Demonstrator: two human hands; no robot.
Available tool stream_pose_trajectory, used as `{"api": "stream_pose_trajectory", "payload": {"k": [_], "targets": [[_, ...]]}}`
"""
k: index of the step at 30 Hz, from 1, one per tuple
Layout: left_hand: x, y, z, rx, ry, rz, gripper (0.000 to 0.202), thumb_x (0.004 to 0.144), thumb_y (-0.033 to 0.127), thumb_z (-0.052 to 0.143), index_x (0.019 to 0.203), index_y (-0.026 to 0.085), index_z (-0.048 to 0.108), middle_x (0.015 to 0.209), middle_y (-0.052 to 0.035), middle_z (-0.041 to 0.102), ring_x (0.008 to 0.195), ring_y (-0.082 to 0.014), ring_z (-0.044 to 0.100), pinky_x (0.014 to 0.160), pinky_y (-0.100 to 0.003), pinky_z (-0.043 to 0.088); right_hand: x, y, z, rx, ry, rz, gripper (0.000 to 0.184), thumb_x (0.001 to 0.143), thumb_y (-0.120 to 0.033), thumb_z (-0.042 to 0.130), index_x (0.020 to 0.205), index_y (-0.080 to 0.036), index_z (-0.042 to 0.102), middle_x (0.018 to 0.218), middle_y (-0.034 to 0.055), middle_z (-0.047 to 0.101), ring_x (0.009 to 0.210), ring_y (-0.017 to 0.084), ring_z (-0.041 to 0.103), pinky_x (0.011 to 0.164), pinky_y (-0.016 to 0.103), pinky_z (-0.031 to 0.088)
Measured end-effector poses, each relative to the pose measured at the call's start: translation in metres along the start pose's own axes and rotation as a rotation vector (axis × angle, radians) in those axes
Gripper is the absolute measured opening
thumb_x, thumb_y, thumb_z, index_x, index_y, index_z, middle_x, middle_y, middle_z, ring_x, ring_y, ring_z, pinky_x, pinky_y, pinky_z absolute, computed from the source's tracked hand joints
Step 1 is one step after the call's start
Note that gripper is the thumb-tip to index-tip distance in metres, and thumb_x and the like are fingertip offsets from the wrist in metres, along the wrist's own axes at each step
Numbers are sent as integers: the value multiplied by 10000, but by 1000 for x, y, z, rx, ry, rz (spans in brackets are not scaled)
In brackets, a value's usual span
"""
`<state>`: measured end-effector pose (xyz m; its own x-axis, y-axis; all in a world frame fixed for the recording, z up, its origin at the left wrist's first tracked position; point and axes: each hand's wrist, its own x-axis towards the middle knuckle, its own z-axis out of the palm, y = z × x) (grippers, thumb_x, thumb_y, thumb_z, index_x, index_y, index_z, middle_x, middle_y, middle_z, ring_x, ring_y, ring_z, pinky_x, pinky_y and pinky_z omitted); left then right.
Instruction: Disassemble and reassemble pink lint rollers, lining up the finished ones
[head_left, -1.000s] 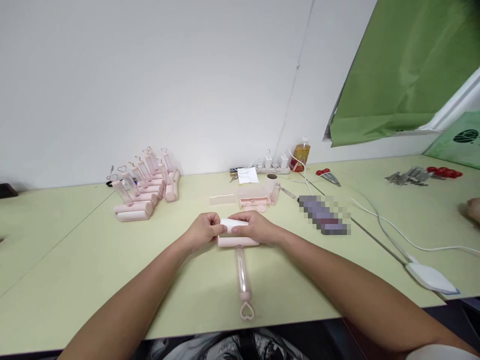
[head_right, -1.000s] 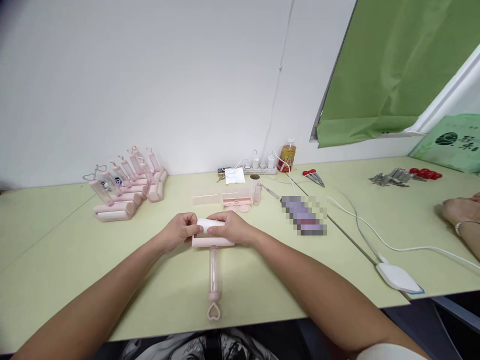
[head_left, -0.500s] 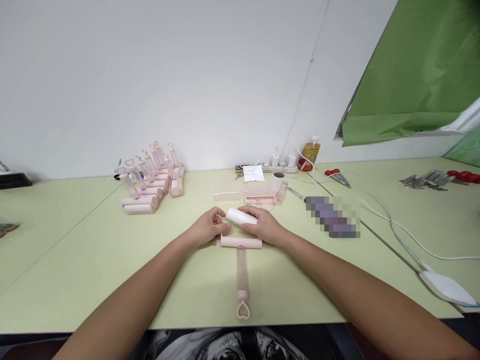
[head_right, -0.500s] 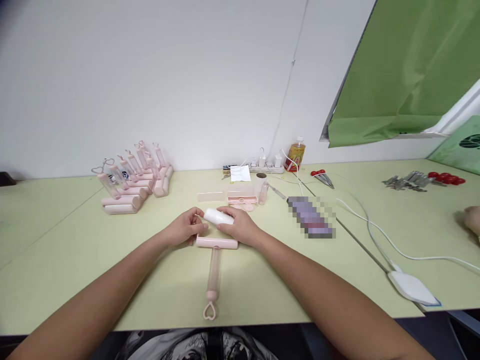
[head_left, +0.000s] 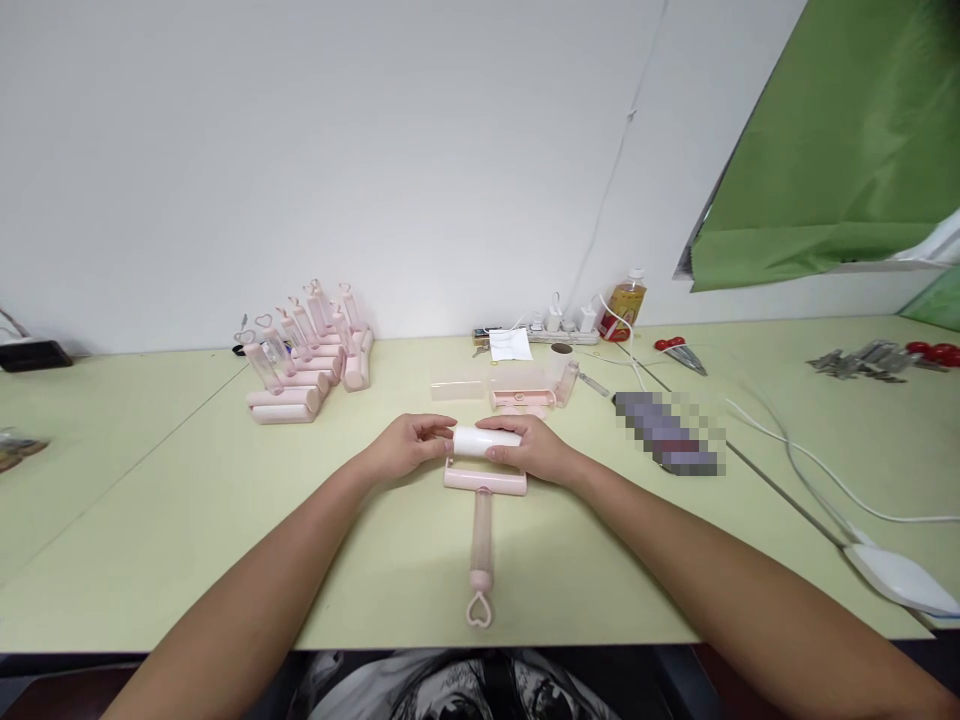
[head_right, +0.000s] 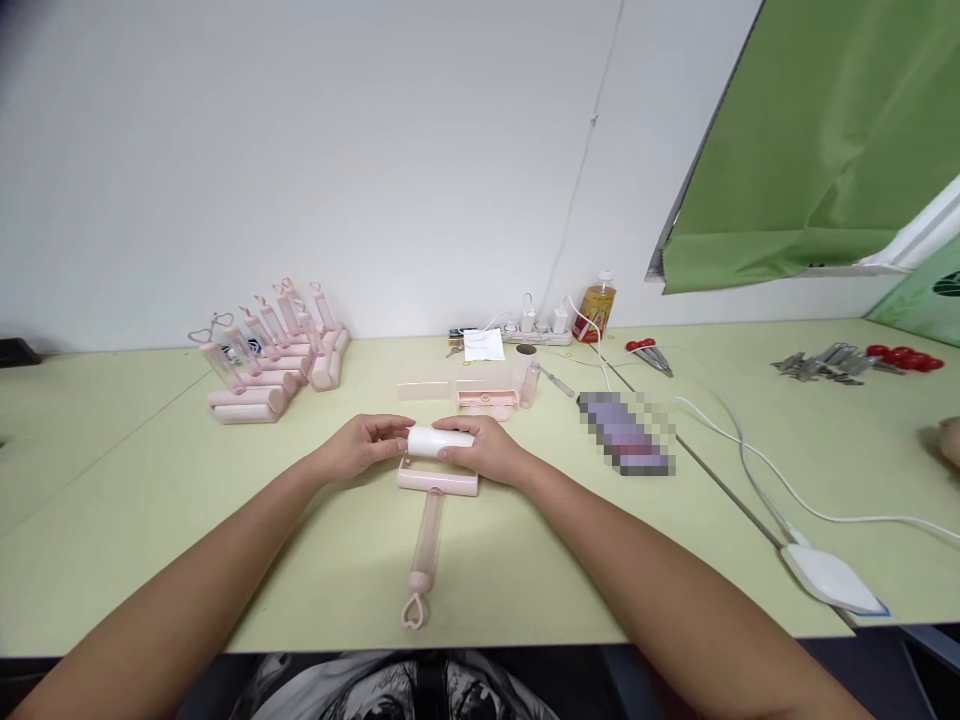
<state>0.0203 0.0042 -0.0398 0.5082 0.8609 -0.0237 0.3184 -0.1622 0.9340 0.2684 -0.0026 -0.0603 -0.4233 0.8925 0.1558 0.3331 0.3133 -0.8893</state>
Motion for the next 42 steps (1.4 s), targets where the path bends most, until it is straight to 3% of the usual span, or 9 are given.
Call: {"api": "stream_pose_trajectory", "payload": {"k": [3, 9, 13, 16, 22, 31, 34, 37, 42], "targets": [[-2, 2, 2, -30, -34, -18, 583, 722, 422, 718, 1218, 138, 608, 1015, -103, 711, 899, -226, 639, 845, -375, 476, 0, 1, -1, 19, -24, -3, 434, 698, -300, 728, 1113, -180, 688, 1093, 73, 683, 983, 254, 622, 866, 381, 476], [-2, 6, 4, -135, -112, 24, 409, 692, 348, 752, 1034, 136, 682, 977, -92, 697, 867, -197, 631, 793, -323, 487, 0, 2, -1, 86, -29, -22, 376, 685, -264, 716, 1051, -186, 691, 1068, 57, 676, 975, 237, 608, 865, 365, 459], [1, 6, 6, -152, -64, 51, 355, 673, 311, 748, 971, 131, 674, 852, -57, 679, 765, -162, 612, 718, -289, 476, -1, -1, 0, 135, -4, -7, 350, 675, -258, 707, 1016, -182, 685, 1033, 46, 666, 943, 221, 596, 838, 344, 453], [3, 3, 7, -138, -33, 62, 325, 680, 286, 720, 962, 135, 661, 795, -38, 667, 722, -154, 606, 697, -287, 472, 0, -3, 1, 199, 4, 24, 350, 663, -270, 710, 998, -175, 674, 973, 37, 653, 825, 185, 593, 727, 304, 466], [8, -5, 8, -169, 86, 17, 347, 678, 290, 678, 988, 143, 634, 919, -58, 684, 777, -170, 627, 740, -317, 499, 2, -1, 5, 406, 92, 125, 371, 683, -337, 716, 1006, -187, 610, 855, 1, 593, 547, 93, 520, 492, 245, 450], [10, -5, 9, -335, 101, -30, 478, 653, 309, 738, 1079, 150, 591, 905, -40, 637, 799, -167, 636, 728, -319, 517, 4, -1, 8, 634, 134, 109, 389, 683, -295, 757, 999, -189, 555, 732, -22, 580, 600, 123, 594, 518, 268, 543], [12, -8, 4, -179, 204, 2, 464, 703, 351, 673, 1111, 141, 605, 858, -33, 622, 704, -144, 590, 665, -296, 490, 4, -2, 7, 693, 148, 122, 356, 690, -275, 745, 997, -192, 584, 812, -1, 598, 636, 138, 628, 532, 290, 564], [10, -10, -5, 215, 322, 45, 411, 755, 358, 582, 1115, 170, 651, 895, -39, 628, 702, -150, 560, 675, -292, 448, 4, -2, 6, 744, 164, 158, 317, 719, -253, 697, 1019, -188, 618, 887, 33, 631, 665, 164, 664, 556, 321, 583], [4, -6, -9, 716, 152, 62, 355, 750, 294, 545, 1058, 211, 703, 915, -65, 608, 775, -207, 571, 721, -316, 422, 4, -6, 4, 861, 142, 182, 326, 746, -202, 593, 1067, -166, 627, 901, 71, 682, 726, 210, 693, 643, 388, 605]]}}
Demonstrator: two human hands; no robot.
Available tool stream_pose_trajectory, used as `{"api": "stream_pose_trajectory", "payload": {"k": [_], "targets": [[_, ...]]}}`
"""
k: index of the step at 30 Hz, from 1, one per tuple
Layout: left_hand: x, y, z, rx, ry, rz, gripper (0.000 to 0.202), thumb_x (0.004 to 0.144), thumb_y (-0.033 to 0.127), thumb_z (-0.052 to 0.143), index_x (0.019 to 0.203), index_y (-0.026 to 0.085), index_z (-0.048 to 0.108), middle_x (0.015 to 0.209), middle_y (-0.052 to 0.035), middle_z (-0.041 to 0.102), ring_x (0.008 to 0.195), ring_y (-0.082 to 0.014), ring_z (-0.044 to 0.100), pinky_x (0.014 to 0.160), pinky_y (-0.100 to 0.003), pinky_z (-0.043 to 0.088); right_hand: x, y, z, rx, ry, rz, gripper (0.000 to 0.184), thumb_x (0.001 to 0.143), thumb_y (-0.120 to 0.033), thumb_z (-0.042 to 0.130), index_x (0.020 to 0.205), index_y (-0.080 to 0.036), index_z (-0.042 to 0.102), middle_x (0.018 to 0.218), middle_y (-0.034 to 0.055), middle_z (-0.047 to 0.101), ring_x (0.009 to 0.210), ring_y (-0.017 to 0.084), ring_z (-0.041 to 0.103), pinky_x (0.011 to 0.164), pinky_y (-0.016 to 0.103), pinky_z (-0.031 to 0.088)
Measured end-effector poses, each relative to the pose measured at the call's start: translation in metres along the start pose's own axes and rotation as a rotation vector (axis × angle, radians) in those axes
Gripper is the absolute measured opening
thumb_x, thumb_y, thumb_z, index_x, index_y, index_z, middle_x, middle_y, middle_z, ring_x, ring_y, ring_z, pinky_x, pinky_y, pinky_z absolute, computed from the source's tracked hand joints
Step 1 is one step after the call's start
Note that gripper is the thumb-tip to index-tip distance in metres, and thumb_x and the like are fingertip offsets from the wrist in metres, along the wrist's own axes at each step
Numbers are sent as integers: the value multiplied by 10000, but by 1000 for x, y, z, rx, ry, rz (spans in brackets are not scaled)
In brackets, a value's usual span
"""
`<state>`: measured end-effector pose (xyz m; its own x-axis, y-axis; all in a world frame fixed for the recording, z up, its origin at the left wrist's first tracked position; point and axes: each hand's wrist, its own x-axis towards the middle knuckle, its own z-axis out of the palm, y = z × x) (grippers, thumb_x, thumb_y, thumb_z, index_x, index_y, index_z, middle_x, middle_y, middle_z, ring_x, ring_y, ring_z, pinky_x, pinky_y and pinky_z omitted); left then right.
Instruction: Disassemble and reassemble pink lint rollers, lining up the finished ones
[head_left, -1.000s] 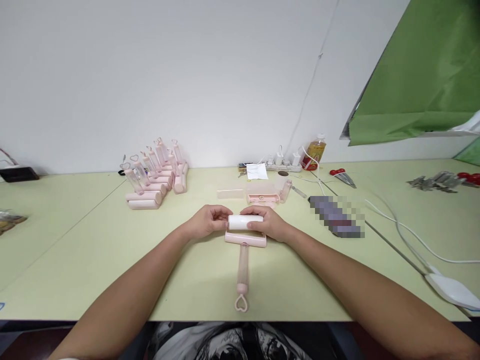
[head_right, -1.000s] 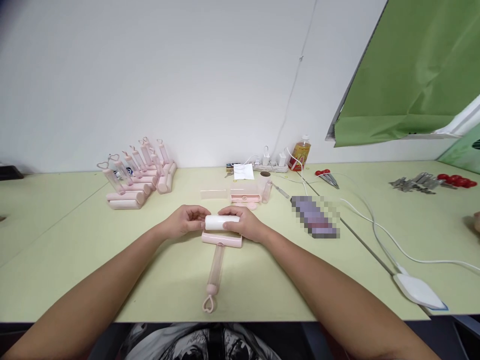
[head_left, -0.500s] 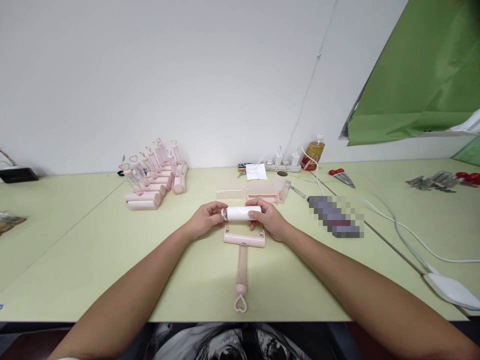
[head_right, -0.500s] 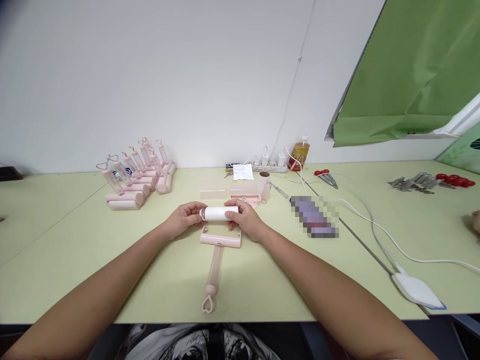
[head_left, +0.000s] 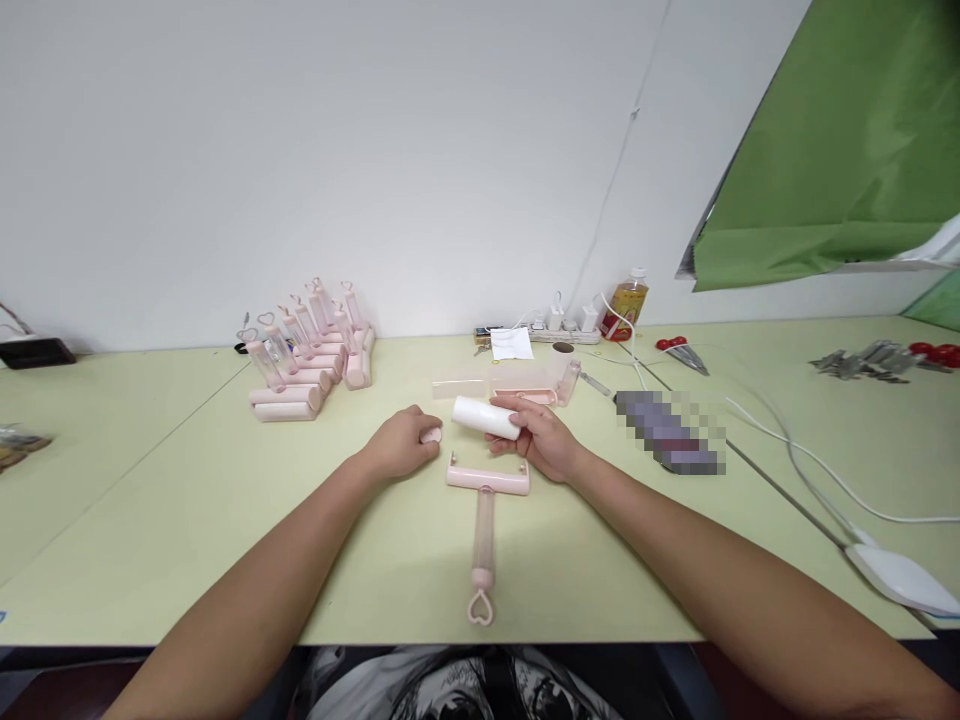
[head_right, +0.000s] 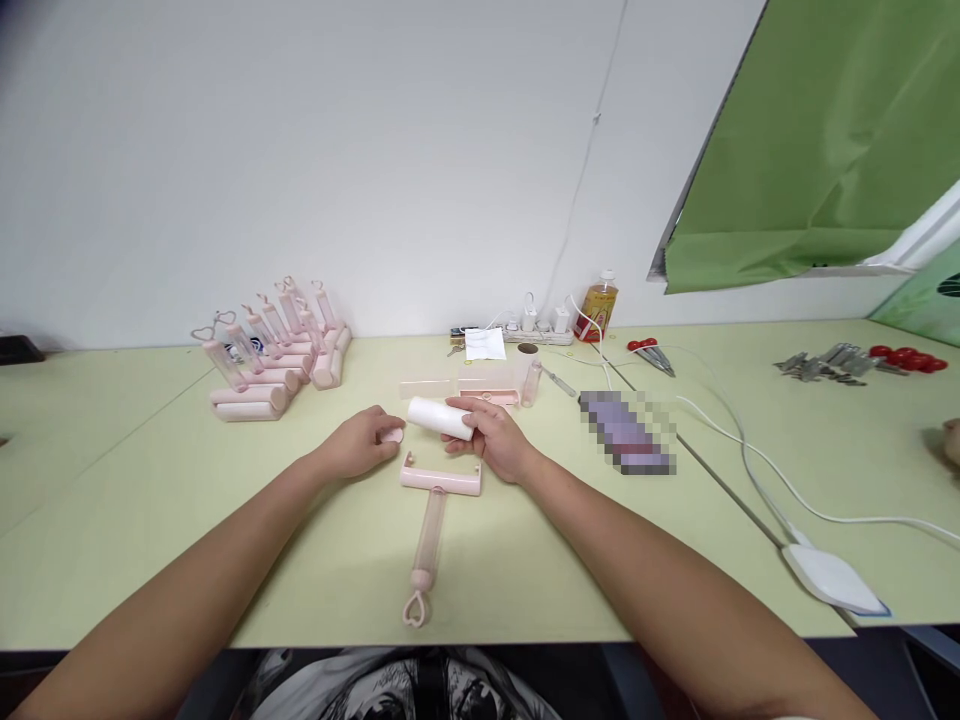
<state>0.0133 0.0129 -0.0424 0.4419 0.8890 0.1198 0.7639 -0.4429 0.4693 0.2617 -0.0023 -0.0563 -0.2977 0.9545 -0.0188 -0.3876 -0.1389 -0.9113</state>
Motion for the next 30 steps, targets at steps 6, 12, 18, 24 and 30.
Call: {"api": "stream_pose_trajectory", "payload": {"k": [6, 12, 18, 24, 30], "targets": [[-2, 6, 4, 95, -16, 56, 282, 782, 294, 521, 973, 205, 708, 879, -82, 576, 790, -234, 561, 728, -339, 420, -3, -7, 3, 107, 7, 39, 382, 712, -150, 520, 1083, -173, 608, 990, 81, 688, 843, 256, 707, 795, 463, 588], [-2, 6, 6, -233, 132, -38, 482, 805, 414, 559, 1229, 188, 594, 1041, -72, 617, 825, -190, 561, 748, -305, 443, -3, -7, 2, 141, -35, 63, 419, 695, -118, 518, 1101, -163, 606, 1031, 98, 694, 907, 258, 704, 933, 499, 525], [-3, 17, 8, -488, 242, 18, 387, 823, 470, 563, 1061, 181, 665, 887, -38, 628, 718, -144, 523, 667, -264, 425, -6, -7, 5, 102, -70, 104, 427, 693, -86, 524, 1107, -135, 617, 1043, 121, 700, 909, 252, 708, 955, 507, 510], [-1, 16, 13, -519, 230, -17, 351, 824, 499, 547, 838, 169, 666, 767, -17, 614, 702, -149, 533, 662, -259, 417, -9, -7, 4, 41, -185, 139, 540, 679, -90, 518, 1215, -134, 552, 987, 120, 721, 928, 266, 711, 960, 538, 488], [0, 15, 14, -556, 223, -23, 357, 824, 502, 550, 846, 164, 662, 715, -2, 600, 666, -138, 512, 628, -250, 402, -9, -7, 3, 37, -211, 138, 560, 677, -104, 530, 1236, -138, 536, 1026, 123, 713, 938, 267, 710, 964, 519, 492]]}}
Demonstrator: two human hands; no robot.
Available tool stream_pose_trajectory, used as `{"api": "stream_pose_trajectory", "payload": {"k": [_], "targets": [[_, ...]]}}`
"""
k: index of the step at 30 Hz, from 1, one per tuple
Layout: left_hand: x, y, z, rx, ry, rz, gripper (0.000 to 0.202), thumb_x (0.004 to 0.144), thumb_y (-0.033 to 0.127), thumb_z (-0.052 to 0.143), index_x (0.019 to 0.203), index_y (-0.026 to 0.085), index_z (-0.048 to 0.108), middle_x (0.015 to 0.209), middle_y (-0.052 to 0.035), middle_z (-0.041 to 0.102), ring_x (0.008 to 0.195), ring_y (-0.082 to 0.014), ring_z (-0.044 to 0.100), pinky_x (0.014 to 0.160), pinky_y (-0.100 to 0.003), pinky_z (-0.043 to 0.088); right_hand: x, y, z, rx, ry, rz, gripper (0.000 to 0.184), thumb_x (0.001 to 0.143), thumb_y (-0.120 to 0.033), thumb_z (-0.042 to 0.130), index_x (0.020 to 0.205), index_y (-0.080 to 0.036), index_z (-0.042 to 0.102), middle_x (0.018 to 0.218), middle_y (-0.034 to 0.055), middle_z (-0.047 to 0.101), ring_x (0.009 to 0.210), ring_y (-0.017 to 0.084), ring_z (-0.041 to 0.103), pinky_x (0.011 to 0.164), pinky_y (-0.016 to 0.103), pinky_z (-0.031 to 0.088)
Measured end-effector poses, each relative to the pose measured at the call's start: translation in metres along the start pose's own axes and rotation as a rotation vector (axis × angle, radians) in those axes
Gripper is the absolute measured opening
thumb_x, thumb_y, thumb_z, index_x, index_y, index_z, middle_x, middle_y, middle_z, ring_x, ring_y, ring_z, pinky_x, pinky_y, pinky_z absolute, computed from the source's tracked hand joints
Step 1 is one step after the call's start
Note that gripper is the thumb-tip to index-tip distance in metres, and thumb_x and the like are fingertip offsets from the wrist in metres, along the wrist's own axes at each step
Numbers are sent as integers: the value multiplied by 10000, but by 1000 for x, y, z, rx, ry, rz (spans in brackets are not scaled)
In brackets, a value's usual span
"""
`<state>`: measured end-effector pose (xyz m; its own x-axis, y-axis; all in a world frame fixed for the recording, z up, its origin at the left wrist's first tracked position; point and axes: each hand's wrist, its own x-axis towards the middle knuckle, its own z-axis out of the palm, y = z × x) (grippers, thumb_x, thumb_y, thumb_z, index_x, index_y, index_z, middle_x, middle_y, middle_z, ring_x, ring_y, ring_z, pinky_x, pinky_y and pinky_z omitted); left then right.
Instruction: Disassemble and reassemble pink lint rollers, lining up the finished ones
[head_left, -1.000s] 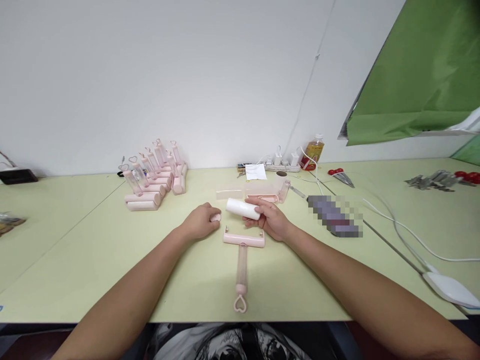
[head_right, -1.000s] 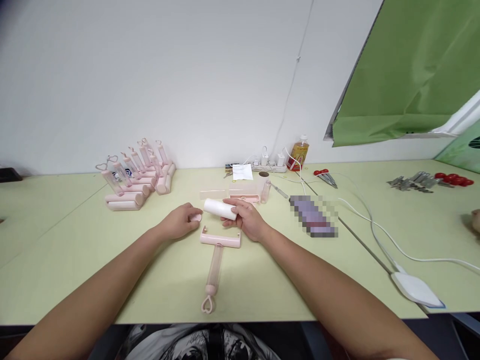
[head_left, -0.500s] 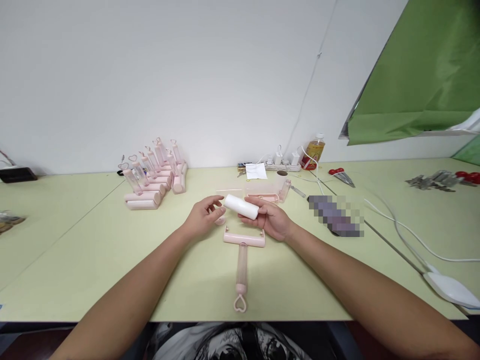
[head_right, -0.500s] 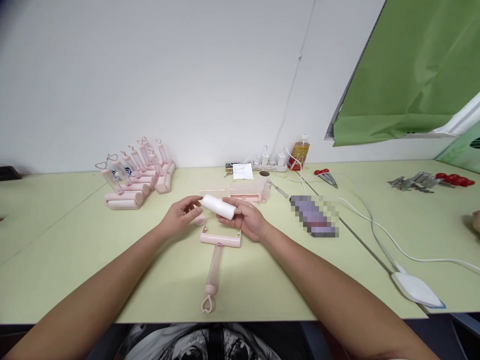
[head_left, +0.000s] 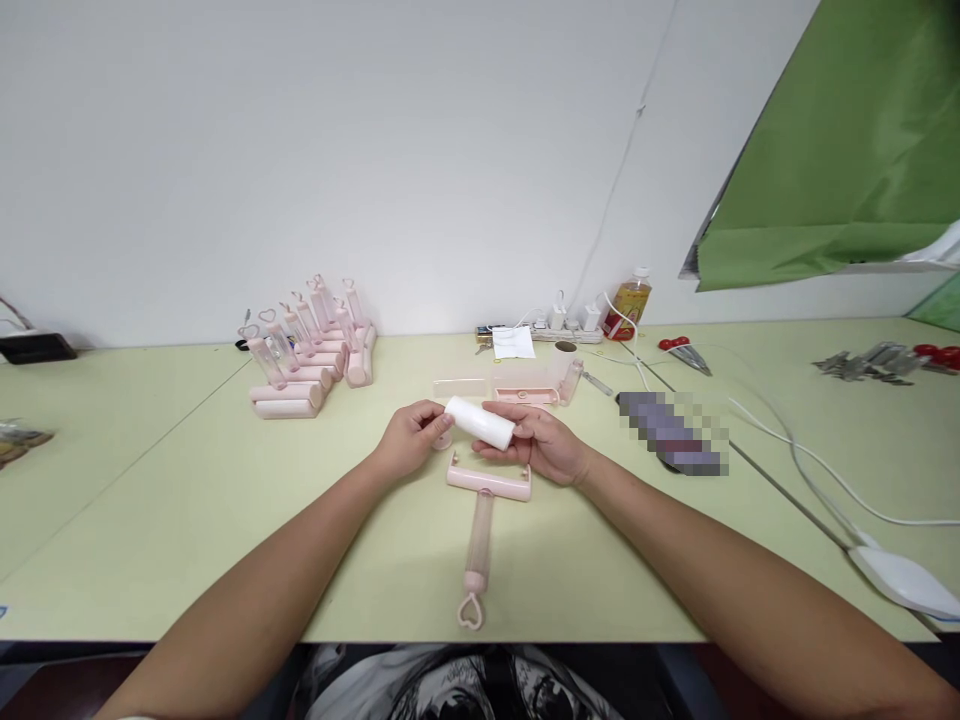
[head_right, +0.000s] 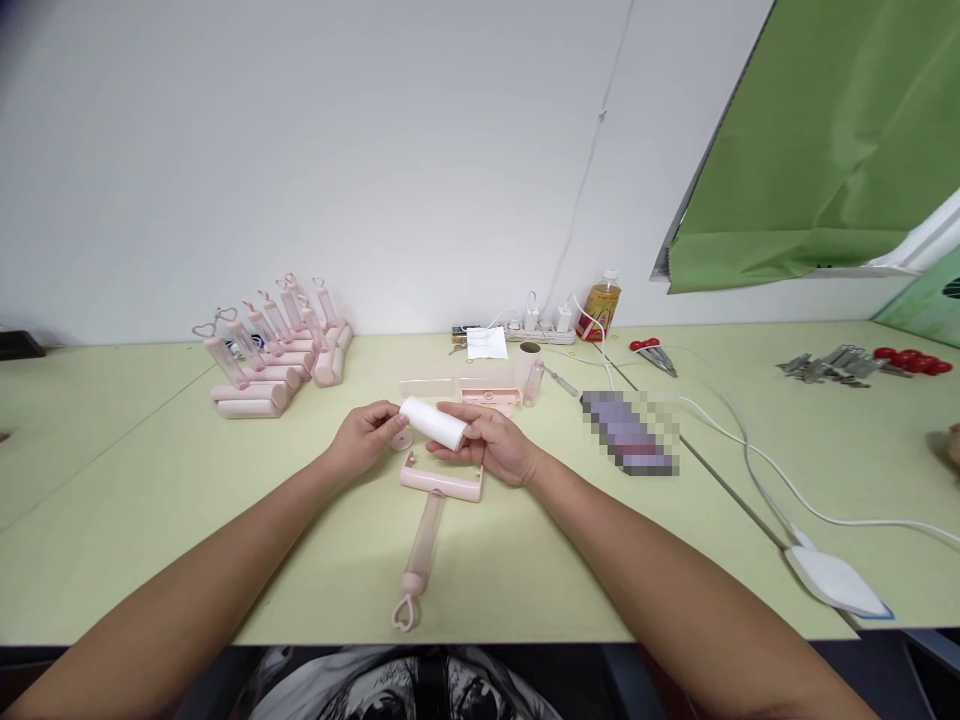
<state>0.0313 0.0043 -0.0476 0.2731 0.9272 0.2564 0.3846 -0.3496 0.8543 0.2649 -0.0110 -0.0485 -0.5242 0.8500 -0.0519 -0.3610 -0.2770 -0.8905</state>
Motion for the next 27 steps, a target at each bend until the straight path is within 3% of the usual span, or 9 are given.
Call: {"api": "stream_pose_trajectory", "payload": {"k": [10, 15, 22, 27], "targets": [[0, 2, 0, 17, 21, 7, 367, 821, 507, 544, 830, 162, 668, 702, 1, 587, 655, -136, 500, 626, -256, 390, 0, -2, 4, -126, 69, -44, 511, 689, -114, 538, 1198, -150, 569, 937, 82, 710, 765, 233, 732, 733, 410, 611], [-1, 5, 1, -17, 63, 58, 340, 828, 488, 550, 806, 164, 654, 682, 5, 565, 635, -126, 486, 606, -249, 382, 2, 2, 3, -29, 83, -43, 535, 659, -99, 493, 1187, -165, 547, 983, 80, 700, 791, 236, 730, 749, 409, 607], [3, 6, -9, -49, 277, 100, 285, 834, 435, 559, 740, 170, 601, 578, 30, 493, 554, -107, 440, 533, -229, 357, 5, 0, 0, 69, 120, -49, 390, 719, -92, 509, 1099, -161, 557, 1005, 91, 685, 759, 203, 722, 695, 357, 615], [10, -1, -27, 85, 516, 109, 232, 856, 379, 542, 806, 169, 627, 621, 18, 518, 554, -110, 453, 537, -233, 375, 6, 1, 2, 4, 275, 13, 453, 648, 18, 543, 1066, -158, 556, 1020, 95, 679, 774, 188, 719, 711, 340, 615]]}}
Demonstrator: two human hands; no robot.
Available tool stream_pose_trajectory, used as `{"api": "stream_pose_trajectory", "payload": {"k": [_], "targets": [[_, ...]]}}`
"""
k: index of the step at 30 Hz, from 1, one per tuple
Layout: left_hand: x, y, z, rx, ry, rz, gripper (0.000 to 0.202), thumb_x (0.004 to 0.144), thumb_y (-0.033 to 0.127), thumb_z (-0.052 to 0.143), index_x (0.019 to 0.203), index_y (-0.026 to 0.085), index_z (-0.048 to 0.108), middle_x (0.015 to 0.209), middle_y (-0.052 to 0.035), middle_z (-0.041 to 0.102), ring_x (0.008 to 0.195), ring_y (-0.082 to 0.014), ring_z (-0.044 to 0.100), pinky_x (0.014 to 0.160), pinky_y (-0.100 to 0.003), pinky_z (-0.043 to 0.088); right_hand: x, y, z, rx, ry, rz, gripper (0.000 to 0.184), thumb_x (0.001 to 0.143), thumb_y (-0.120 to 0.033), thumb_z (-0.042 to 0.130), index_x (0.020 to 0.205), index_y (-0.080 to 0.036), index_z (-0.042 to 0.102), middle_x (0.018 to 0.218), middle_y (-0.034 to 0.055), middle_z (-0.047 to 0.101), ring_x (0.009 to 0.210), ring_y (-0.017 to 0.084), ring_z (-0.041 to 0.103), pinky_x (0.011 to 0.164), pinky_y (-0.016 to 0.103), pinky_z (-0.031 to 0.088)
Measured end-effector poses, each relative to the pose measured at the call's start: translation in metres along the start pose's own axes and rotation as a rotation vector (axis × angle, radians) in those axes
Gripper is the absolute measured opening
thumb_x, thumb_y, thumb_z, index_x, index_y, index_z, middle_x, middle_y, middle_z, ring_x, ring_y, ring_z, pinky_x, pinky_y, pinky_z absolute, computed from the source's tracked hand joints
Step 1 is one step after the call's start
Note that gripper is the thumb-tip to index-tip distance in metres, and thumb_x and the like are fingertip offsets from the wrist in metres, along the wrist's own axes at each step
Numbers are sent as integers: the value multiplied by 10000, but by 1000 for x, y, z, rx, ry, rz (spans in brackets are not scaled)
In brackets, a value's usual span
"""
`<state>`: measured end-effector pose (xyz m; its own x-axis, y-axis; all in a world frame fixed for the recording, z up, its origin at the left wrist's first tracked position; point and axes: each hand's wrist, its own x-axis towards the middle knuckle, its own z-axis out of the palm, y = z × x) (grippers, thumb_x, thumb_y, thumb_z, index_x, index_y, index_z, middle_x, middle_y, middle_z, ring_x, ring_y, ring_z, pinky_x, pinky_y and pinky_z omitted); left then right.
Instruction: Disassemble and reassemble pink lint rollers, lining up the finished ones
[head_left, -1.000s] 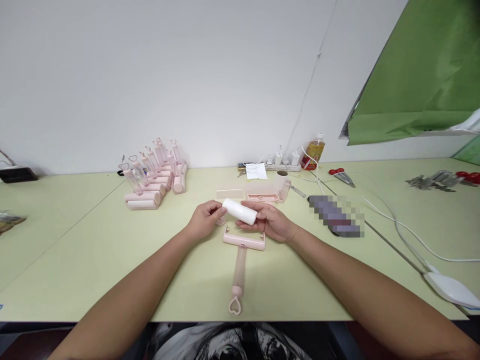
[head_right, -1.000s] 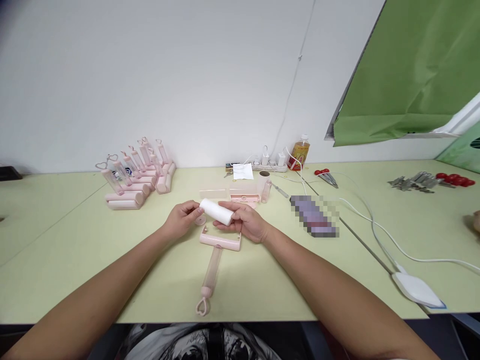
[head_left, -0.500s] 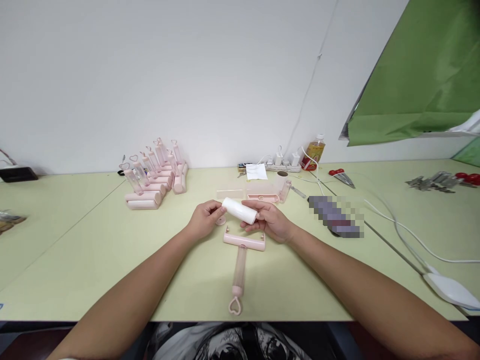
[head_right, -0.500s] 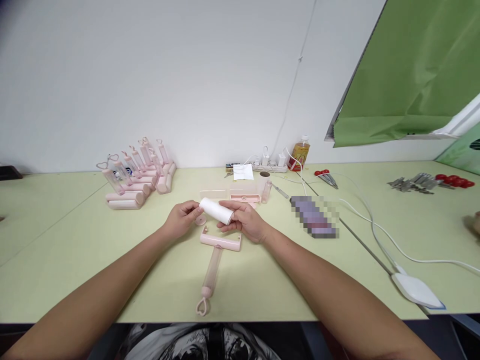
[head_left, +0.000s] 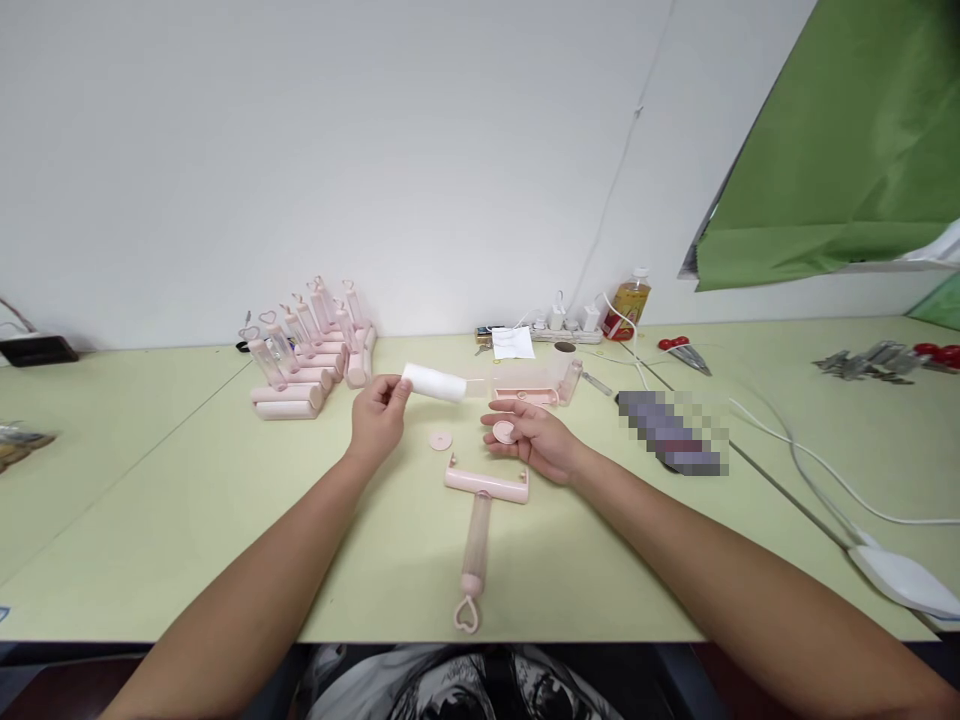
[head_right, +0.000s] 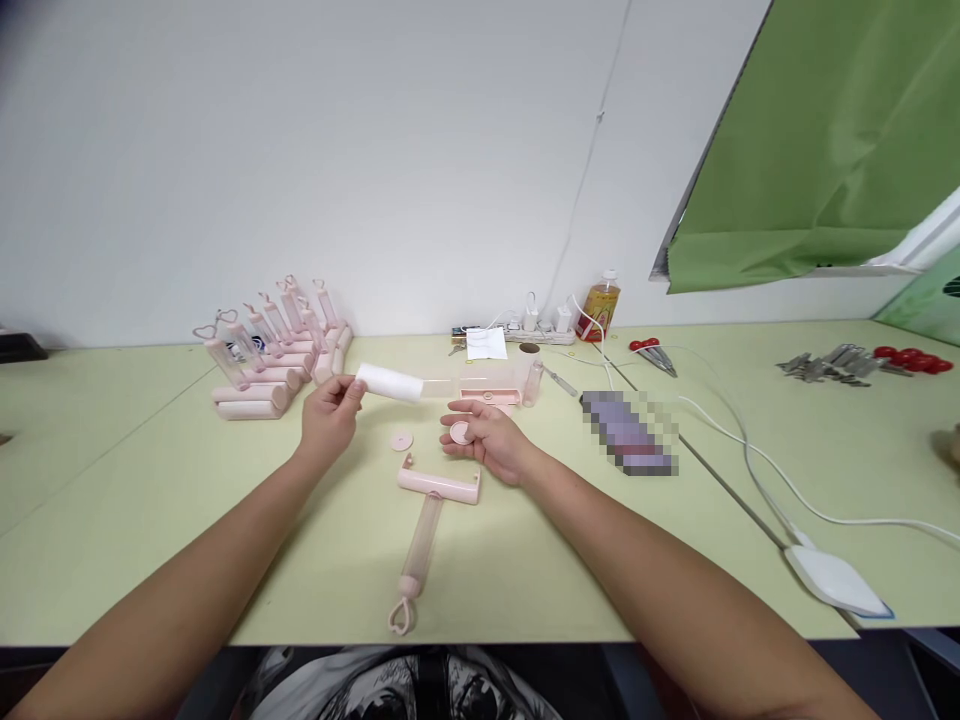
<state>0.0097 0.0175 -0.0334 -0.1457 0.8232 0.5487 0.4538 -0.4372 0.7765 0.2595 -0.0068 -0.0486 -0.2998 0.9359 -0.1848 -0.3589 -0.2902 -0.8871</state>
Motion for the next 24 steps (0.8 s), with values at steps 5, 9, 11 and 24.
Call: {"api": "stream_pose_trajectory", "payload": {"k": [5, 9, 11, 24], "targets": [[12, -18, -6, 229, 114, 127, 169, 855, 296, 543, 872, 175, 660, 791, -26, 564, 696, -143, 532, 671, -270, 443, 1, 4, 1, -30, 13, 35, 478, 643, 33, 580, 1083, -150, 550, 1061, 115, 663, 842, 208, 723, 845, 395, 587], [15, -23, -4, 359, 57, 195, 166, 880, 250, 495, 871, 181, 645, 813, -47, 568, 786, -177, 549, 743, -304, 449, 0, 3, 1, -44, -27, 57, 475, 643, 20, 604, 1084, -154, 568, 1144, 130, 632, 917, 218, 708, 911, 431, 556], [15, -22, -2, 395, 32, 190, 135, 868, 248, 509, 874, 187, 629, 819, -44, 559, 765, -173, 545, 725, -300, 448, 0, 3, 1, -54, -38, 72, 468, 637, 18, 609, 1072, -154, 582, 1165, 131, 617, 940, 225, 701, 924, 448, 547], [19, -33, 1, 456, 17, 11, 235, 779, 240, 584, 1007, 204, 538, 821, -14, 575, 711, -160, 555, 644, -278, 426, 0, 5, 0, -111, -57, 63, 368, 651, 1, 667, 980, -161, 641, 1187, 99, 580, 960, 220, 694, 970, 447, 523]]}}
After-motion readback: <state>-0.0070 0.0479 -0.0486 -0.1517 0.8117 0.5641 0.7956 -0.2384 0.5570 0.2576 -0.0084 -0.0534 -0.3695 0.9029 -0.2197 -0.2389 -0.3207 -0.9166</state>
